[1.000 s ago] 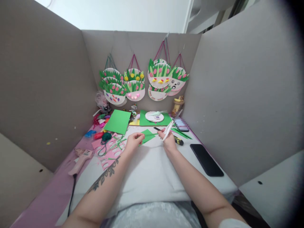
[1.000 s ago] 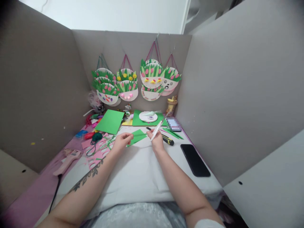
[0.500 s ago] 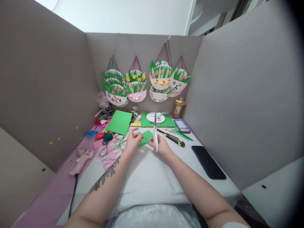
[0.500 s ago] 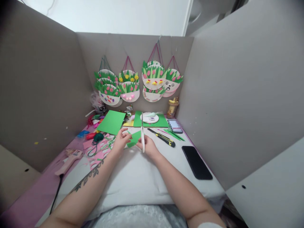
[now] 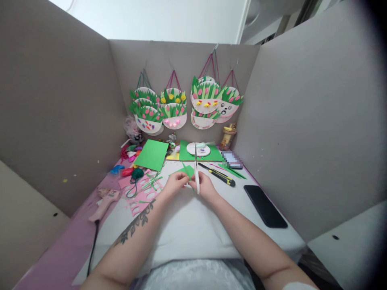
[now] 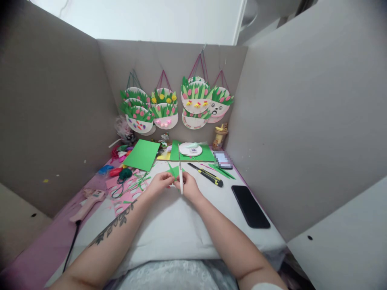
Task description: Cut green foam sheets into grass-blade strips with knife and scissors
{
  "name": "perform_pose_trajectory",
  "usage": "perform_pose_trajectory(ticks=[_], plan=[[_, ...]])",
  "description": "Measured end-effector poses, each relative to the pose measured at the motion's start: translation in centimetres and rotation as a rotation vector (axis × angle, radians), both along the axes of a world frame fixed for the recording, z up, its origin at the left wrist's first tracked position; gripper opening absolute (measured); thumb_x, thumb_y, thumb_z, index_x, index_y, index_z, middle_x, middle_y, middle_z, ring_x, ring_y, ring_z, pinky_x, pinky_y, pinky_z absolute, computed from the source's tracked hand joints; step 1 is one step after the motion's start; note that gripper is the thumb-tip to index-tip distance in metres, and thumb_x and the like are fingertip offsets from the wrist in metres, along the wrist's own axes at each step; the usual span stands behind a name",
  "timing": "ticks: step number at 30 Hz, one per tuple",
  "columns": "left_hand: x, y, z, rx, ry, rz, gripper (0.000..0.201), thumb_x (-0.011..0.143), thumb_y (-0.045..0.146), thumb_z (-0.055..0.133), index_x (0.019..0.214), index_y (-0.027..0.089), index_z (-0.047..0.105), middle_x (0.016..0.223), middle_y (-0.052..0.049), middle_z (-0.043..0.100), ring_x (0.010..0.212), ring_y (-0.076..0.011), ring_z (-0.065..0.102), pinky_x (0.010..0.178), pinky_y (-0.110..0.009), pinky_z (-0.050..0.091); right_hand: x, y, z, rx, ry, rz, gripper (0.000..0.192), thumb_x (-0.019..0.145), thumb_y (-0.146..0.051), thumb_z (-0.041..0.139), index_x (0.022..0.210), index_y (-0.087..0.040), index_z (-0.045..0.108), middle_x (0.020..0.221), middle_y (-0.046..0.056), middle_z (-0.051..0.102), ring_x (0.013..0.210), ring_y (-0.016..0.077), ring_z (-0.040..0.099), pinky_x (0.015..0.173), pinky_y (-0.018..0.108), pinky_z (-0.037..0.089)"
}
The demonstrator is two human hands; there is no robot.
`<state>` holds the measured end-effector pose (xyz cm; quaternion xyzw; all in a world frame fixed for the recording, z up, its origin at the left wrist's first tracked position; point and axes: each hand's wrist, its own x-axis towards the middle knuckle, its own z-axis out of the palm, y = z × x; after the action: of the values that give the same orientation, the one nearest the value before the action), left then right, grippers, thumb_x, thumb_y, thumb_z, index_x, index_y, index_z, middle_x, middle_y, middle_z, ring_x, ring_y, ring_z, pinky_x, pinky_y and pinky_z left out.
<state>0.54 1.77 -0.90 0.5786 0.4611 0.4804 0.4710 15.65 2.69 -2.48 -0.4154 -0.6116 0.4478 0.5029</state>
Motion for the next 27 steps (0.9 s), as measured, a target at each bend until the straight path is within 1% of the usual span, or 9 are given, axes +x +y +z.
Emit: perform_pose_trajectory(ticks=[2,6,9,11,17,21,27], plan=[[-0.2,0.0,0.4,0.013,0.002,0.031,0.02,0.067,0.034,0.063,0.063,0.015,0.057,0.056,0.003,0.052,0.052,-0.0084,0.047,0.051,-0.02,0.038,0.2,-0.2,0.2,-0.036,0.01,0.071,0.026,0.061,-0.032,0.073,0.074,-0.018,0.055,0.06,-0.003,0.058,0.052,0.0115,0.051,0.051,0.023,0.04],[-1.1,0.3,1.3,0.033,-0.095,0.127,0.022,0.07,0.037,0.06,0.064,0.017,0.052,0.055,0.005,0.048,0.048,-0.0072,0.043,0.048,-0.02,0.036,0.5,-0.8,0.6,-0.181,-0.009,0.298,0.033,0.068,-0.046,0.068,0.073,-0.016,0.056,0.062,0.001,0.061,0.048,0.0118,0.053,0.045,0.023,0.039],[-1.7,0.4,2.0,0.064,-0.177,0.18,0.025,0.072,0.04,0.06,0.065,0.017,0.05,0.058,0.004,0.049,0.05,-0.0075,0.045,0.048,-0.019,0.037,0.4,-1.3,0.6,-0.277,-0.046,0.419,0.04,0.066,-0.053,0.067,0.072,-0.016,0.056,0.063,0.001,0.059,0.047,0.0117,0.055,0.043,0.022,0.041],[-2.1,0.4,2.2,0.082,-0.201,0.196,0.026,0.073,0.041,0.059,0.065,0.017,0.05,0.06,0.003,0.05,0.052,-0.0077,0.046,0.048,-0.019,0.038,0.3,-1.5,0.5,-0.304,-0.054,0.467,0.041,0.064,-0.054,0.069,0.074,-0.015,0.057,0.063,0.0,0.059,0.048,0.0115,0.056,0.045,0.022,0.043],[-2.4,0.3,2.5,0.099,-0.234,0.242,0.027,0.074,0.042,0.06,0.067,0.018,0.047,0.06,0.003,0.05,0.052,-0.0076,0.046,0.047,-0.018,0.038,0.4,-2.0,1.0,-0.329,-0.086,0.533,0.04,0.062,-0.051,0.072,0.074,-0.015,0.058,0.062,0.0,0.058,0.05,0.0122,0.058,0.047,0.023,0.045],[-2.4,0.3,2.6,0.108,-0.201,0.272,0.03,0.074,0.044,0.059,0.065,0.018,0.046,0.057,0.004,0.049,0.048,-0.0072,0.044,0.045,-0.019,0.037,0.4,-2.2,1.4,-0.34,-0.094,0.561,0.037,0.063,-0.048,0.072,0.074,-0.015,0.059,0.061,0.0,0.058,0.05,0.0122,0.057,0.048,0.023,0.045],[-2.3,0.3,2.4,0.137,-0.147,0.289,0.026,0.077,0.04,0.056,0.066,0.019,0.047,0.056,0.005,0.049,0.046,-0.0072,0.043,0.045,-0.019,0.036,0.3,-2.0,0.9,-0.335,-0.112,0.546,0.037,0.063,-0.049,0.069,0.073,-0.015,0.057,0.059,-0.001,0.056,0.049,0.012,0.056,0.046,0.022,0.045]])
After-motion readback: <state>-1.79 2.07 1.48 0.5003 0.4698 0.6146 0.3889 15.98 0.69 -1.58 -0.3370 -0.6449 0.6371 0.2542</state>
